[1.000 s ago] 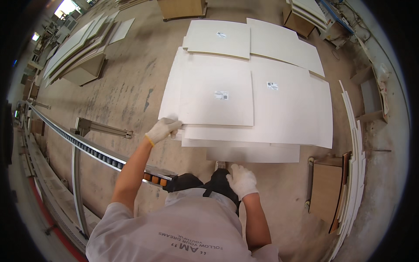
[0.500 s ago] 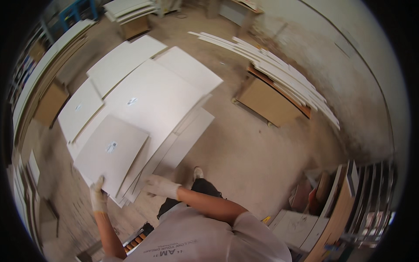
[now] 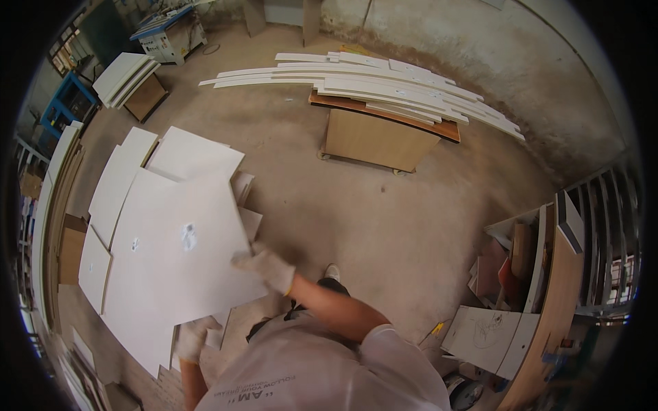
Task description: The person picks up white rectangular panels from a stack, places them onto a conveyor belt, and uses a computer mouse to operate a machine. The person repeats this process with multiple panels, including larger ones, and stacks the processed panels.
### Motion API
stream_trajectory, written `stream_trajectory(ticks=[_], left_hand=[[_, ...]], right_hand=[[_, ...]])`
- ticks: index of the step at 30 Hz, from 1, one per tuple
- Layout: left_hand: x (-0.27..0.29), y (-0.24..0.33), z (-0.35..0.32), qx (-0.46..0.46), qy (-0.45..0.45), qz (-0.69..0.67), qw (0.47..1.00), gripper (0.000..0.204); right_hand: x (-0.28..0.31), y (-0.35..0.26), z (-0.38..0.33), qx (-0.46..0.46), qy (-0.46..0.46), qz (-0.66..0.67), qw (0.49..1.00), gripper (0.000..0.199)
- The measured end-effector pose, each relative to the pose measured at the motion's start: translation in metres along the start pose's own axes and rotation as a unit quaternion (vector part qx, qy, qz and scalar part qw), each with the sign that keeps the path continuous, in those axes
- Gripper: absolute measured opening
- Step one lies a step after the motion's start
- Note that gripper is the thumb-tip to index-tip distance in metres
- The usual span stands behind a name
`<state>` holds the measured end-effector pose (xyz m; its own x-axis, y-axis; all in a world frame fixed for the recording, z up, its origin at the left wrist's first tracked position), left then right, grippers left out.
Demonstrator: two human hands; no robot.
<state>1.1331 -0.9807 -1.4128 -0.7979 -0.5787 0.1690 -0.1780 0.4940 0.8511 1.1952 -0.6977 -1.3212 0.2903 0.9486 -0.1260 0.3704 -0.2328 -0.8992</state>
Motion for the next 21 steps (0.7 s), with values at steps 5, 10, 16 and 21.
stream_trajectory(ticks=[5, 10, 16, 21], left_hand=[[0.003, 0.106, 0.114, -0.149, 0.062, -0.315, 0.935, 0.063], [-0.039, 0.203, 0.207, -0.051, -0.052, -0.368, 0.927, 0.065], [-0.098, 0.278, 0.283, -0.103, -0.164, -0.358, 0.913, 0.063], [-0.108, 0.329, 0.365, -0.088, -0.107, -0.256, 0.957, 0.038]], right_hand=[[0.123, -0.087, -0.032, 0.036, 0.007, 0.007, 0.999, 0.053], [0.182, -0.11, -0.029, 0.058, 0.036, -0.004, 0.998, 0.056], [0.282, -0.081, 0.004, 0.017, 0.115, 0.039, 0.992, 0.059], [0.402, -0.084, 0.036, -0.029, 0.415, 0.023, 0.909, 0.049]])
Point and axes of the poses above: each hand's wrist, its own z-axis towards the middle knuckle, its own x-axis out of the back of the hand, y = z × x, the point moved 7 cm from there along z, towards the middle knuckle, and after that the axes turned 1 degree about z, right-handed, at the moved point
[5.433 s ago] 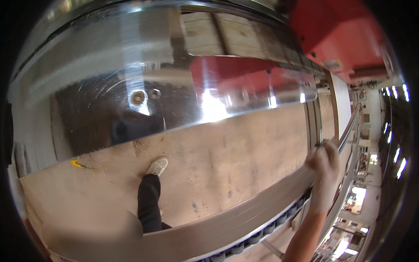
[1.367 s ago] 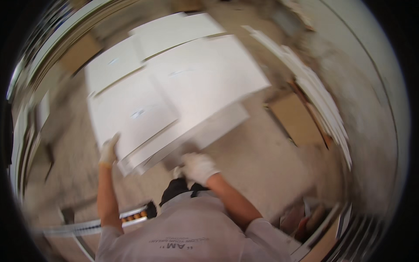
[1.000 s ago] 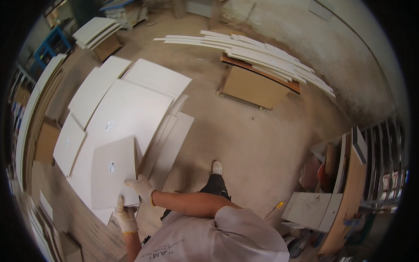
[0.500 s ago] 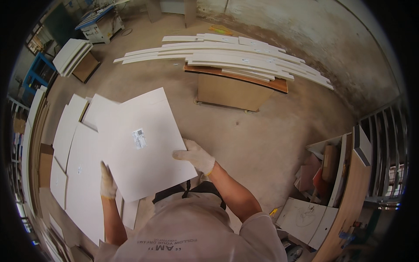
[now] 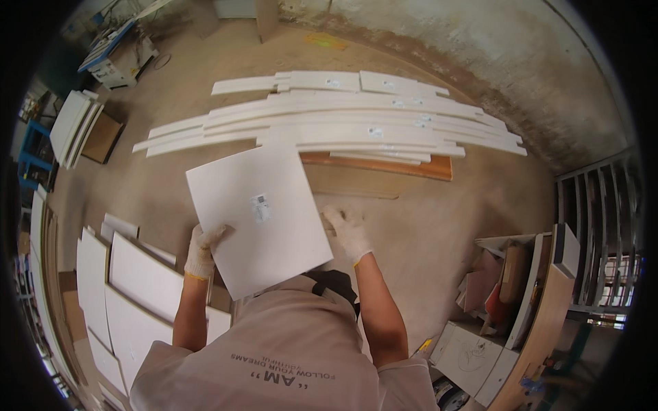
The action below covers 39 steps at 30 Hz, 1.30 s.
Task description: The person picks up white rectangular panels from a stack, places them onto a conveyor belt, and uses a computer mouse to operate a machine. The person repeats this process with multiple panels, including larger ones, and stacks the processed panels.
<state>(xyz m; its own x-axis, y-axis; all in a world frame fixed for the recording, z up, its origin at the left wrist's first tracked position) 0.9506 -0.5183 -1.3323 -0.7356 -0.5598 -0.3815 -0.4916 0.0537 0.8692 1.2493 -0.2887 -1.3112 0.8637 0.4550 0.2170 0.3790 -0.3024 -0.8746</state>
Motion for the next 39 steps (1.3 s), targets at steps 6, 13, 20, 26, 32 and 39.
stream_trajectory(ticks=[6, 13, 20, 26, 32, 39], left_hand=[[0.024, 0.06, 0.029, -0.046, 0.051, 0.054, 0.996, 0.04], [0.041, 0.072, 0.024, -0.05, 0.185, 0.005, 0.981, 0.054], [0.059, 0.077, -0.002, 0.001, 0.29, 0.029, 0.957, 0.057], [0.091, 0.073, 0.018, 0.003, 0.264, 0.032, 0.964, 0.055], [0.137, 0.084, 0.052, 0.044, 0.217, 0.002, 0.975, 0.049], [0.183, 0.107, 0.107, 0.002, 0.155, 0.1, 0.983, 0.05]], right_hand=[[0.075, -0.054, 0.135, -0.029, 0.202, -0.073, 0.976, 0.08], [0.119, -0.134, 0.261, -0.091, 0.421, -0.194, 0.881, 0.098], [0.099, -0.151, 0.292, -0.281, 0.409, -0.218, 0.84, 0.104], [0.12, -0.116, 0.327, -0.301, 0.467, -0.122, 0.822, 0.103], [0.117, -0.109, 0.308, -0.394, 0.564, -0.149, 0.71, 0.075], [0.082, -0.106, 0.239, -0.394, 0.608, -0.101, 0.682, 0.076]])
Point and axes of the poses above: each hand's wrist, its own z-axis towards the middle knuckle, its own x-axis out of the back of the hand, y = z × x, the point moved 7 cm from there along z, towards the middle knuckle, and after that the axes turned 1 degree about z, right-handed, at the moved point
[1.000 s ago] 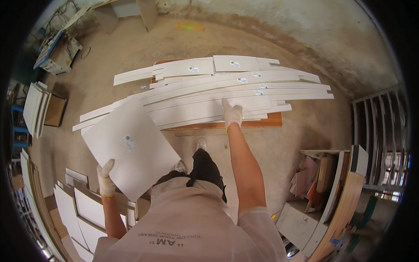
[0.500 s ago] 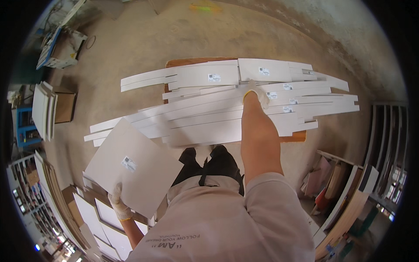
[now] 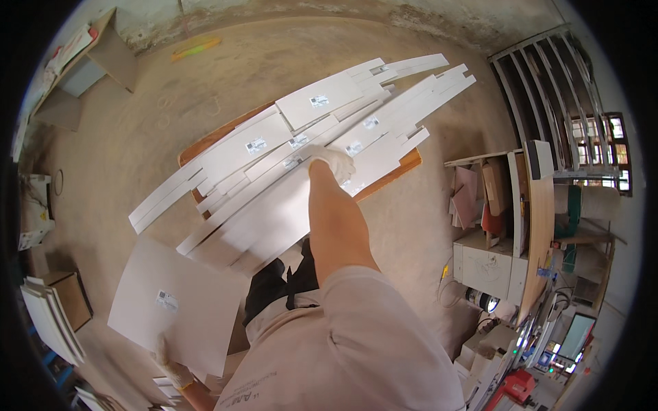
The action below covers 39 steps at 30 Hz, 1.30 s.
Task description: The person picks up white rectangular panels from a stack, places them onto a conveyor belt, and uses a computer mouse to operate a machine. The person repeats this process with multiple panels, including larger ones, and stacks the processed panels.
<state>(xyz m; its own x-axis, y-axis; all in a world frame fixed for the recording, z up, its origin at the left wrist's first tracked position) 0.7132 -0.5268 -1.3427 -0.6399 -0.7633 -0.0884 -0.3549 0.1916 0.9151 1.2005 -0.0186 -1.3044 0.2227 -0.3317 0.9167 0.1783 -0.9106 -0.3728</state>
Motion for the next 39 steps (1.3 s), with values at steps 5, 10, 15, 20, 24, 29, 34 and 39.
stream_trajectory(ticks=[5, 10, 15, 20, 24, 29, 34, 39], left_hand=[[-0.003, -0.005, 0.03, 0.025, -0.003, -0.098, 0.995, 0.049], [-0.033, 0.01, 0.067, -0.07, -0.074, 0.043, 0.994, 0.05], [-0.044, 0.009, 0.072, 0.009, -0.061, 0.0, 0.998, 0.056], [-0.063, 0.017, 0.074, -0.006, -0.072, -0.049, 0.996, 0.066], [-0.076, 0.012, 0.091, -0.003, -0.092, -0.025, 0.995, 0.071], [-0.051, 0.022, 0.084, 0.005, -0.06, -0.039, 0.997, 0.063], [-0.039, 0.067, 0.086, -0.007, -0.08, -0.017, 0.997, 0.074], [-0.088, 0.107, 0.13, -0.051, -0.188, -0.024, 0.981, 0.077]], right_hand=[[0.0, 0.059, 0.033, -0.037, -0.014, 0.008, 0.999, 0.103], [-0.001, 0.079, 0.071, -0.018, -0.013, 0.039, 0.999, 0.107], [-0.004, 0.077, 0.056, -0.016, -0.021, 0.022, 0.999, 0.112], [0.02, 0.08, 0.045, -0.065, -0.04, 0.026, 0.997, 0.111], [0.047, 0.097, 0.058, -0.084, -0.053, 0.134, 0.986, 0.109], [0.047, 0.114, 0.072, -0.011, -0.062, 0.159, 0.985, 0.089], [0.055, 0.133, 0.074, 0.078, -0.072, 0.261, 0.959, 0.075], [0.129, 0.169, 0.09, 0.125, -0.066, 0.404, 0.904, 0.049]])
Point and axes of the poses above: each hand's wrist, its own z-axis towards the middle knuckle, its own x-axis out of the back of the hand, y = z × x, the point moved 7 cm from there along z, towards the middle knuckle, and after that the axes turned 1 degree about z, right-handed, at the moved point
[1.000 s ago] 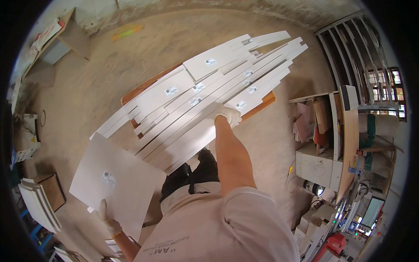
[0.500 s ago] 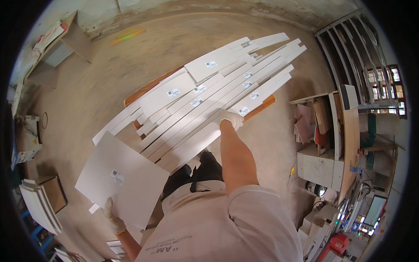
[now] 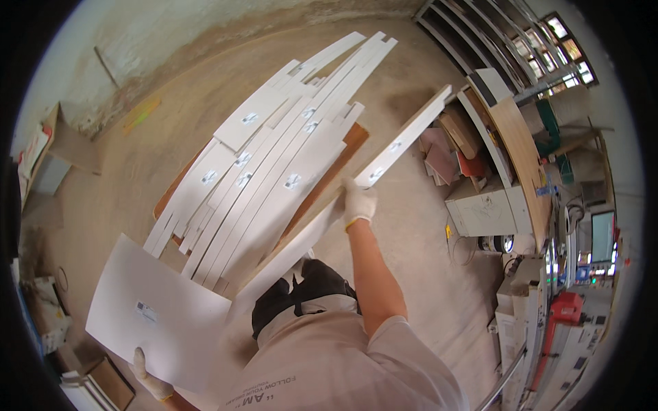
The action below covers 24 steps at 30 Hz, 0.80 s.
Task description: The person picks up white rectangular panels from a stack, places them onto a conveyor belt, and uses a computer mouse to operate a machine. The person repeats this process with multiple panels, including larger ones, and stacks the processed panels.
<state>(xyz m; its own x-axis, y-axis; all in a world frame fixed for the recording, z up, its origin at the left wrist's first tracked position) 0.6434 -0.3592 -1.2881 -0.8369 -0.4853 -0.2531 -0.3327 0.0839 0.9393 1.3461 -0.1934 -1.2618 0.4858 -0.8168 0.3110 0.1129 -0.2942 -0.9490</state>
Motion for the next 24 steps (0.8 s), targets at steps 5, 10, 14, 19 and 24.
stream_trajectory(ticks=[5, 10, 14, 19, 24], left_hand=[[-0.06, 0.015, 0.039, -0.016, -0.068, -0.008, 0.998, 0.076], [-0.177, 0.014, 0.065, -0.001, -0.117, 0.046, 0.992, 0.073], [-0.319, 0.001, 0.043, -0.006, -0.291, 0.022, 0.956, 0.073], [-0.496, -0.028, -0.03, 0.022, -0.49, -0.002, 0.872, 0.074], [-0.646, -0.102, -0.117, 0.16, -0.602, 0.003, 0.782, 0.073]], right_hand=[[0.092, -0.043, 0.018, 0.05, 0.077, 0.207, 0.974, 0.031], [0.211, -0.06, 0.034, 0.137, 0.256, 0.173, 0.941, 0.051], [0.324, -0.051, 0.036, 0.175, 0.369, 0.062, 0.91, 0.082], [0.461, -0.026, 0.028, 0.204, 0.47, -0.021, 0.858, 0.103], [0.553, 0.024, -0.018, 0.206, 0.57, -0.043, 0.795, 0.104]])
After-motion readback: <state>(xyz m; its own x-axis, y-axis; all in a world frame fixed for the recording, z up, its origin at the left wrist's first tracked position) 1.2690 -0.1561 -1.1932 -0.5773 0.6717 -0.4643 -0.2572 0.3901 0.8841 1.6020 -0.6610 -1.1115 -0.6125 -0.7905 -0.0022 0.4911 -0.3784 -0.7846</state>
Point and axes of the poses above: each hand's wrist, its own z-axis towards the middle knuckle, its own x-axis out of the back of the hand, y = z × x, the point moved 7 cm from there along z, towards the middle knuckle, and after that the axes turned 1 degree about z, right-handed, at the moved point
